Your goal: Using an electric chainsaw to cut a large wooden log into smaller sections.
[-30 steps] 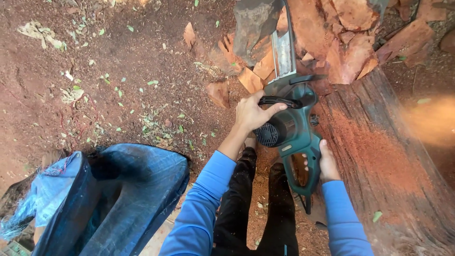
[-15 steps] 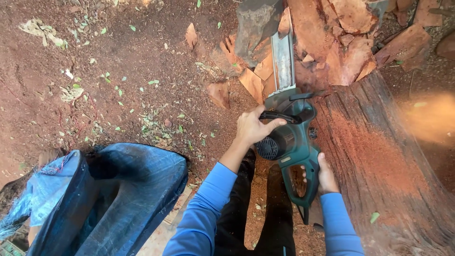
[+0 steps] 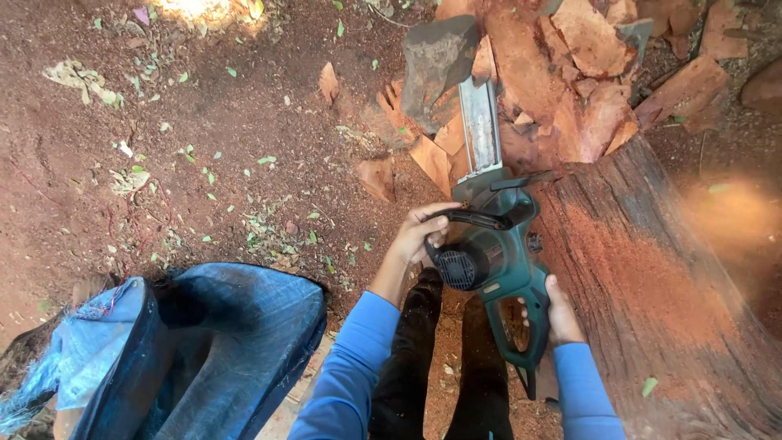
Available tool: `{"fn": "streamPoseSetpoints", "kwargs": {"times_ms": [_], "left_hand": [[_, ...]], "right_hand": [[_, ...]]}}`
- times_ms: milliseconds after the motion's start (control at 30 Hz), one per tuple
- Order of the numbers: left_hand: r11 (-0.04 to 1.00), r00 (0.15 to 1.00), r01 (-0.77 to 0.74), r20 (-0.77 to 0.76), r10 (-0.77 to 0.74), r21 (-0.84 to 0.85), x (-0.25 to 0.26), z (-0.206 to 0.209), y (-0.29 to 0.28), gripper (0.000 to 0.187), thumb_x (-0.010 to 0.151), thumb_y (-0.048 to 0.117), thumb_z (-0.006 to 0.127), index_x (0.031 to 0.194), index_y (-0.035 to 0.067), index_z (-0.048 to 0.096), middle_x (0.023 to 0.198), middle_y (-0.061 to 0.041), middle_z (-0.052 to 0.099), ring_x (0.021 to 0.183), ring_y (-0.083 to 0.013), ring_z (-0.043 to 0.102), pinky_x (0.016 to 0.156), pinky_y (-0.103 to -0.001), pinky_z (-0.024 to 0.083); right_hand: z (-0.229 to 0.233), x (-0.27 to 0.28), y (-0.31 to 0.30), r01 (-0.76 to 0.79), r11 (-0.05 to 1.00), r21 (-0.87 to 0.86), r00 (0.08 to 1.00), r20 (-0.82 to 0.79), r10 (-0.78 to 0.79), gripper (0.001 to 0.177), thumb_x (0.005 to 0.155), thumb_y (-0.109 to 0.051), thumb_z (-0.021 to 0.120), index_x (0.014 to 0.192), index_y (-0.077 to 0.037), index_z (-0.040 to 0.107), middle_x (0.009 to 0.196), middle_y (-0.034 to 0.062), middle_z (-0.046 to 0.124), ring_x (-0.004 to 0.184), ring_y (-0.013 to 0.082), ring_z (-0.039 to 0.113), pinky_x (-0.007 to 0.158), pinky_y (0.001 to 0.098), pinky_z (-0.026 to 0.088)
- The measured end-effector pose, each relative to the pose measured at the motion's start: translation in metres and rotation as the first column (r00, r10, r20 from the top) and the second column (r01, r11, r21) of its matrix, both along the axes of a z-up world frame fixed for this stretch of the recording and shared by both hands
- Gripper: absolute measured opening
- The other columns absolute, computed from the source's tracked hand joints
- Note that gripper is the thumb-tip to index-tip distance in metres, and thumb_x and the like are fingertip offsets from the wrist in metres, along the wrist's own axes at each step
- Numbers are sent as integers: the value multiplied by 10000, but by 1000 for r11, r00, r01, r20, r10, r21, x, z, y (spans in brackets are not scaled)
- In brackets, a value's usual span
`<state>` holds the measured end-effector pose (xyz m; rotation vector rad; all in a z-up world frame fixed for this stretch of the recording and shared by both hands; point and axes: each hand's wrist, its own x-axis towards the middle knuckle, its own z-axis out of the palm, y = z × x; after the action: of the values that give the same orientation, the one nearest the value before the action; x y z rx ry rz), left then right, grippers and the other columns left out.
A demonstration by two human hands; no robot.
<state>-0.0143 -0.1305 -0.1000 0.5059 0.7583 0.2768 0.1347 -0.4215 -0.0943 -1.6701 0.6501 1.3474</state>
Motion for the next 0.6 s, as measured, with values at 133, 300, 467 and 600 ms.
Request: {"fn": "streamPoseSetpoints", "kwargs": {"times_ms": [133,300,467,600], "left_hand": [[999,996,-27,79,29,-34,20,2,16,442,953,128,671,1361,-25,599,652,-52,508,422,-16,411,420,-194,488],[996,994,-91,-67,91,3,47,19,24,359,946,96,710,1289,0,666,611,14,453,495,15,363,431,-161,451],[995,988,-98,-119,100,21,52,31,26,331,945,109,726,1263,26,691,598,6,448,497,1,359,432,-164,436],[993,984,-103,-138,111,62,53,39,33,303,939,110,733,1228,22,706,595,11,441,508,9,378,448,-163,455]], "right_hand": [[-9,19,15,-44,998,49,999,19,43,629,1077,-582,497,1033,27,653,860,346,682,574,439,679,422,579,564],[-18,35,20,-42,999,27,999,34,41,594,1083,-594,509,1074,-16,647,847,331,680,576,434,674,439,586,558],[-8,34,26,-51,999,-2,998,33,51,599,1090,-592,496,1053,-19,667,853,306,694,577,402,673,451,552,561],[-7,31,36,-69,997,-25,996,46,70,575,1088,-585,499,1097,-33,661,886,294,702,612,396,678,494,542,571]]}}
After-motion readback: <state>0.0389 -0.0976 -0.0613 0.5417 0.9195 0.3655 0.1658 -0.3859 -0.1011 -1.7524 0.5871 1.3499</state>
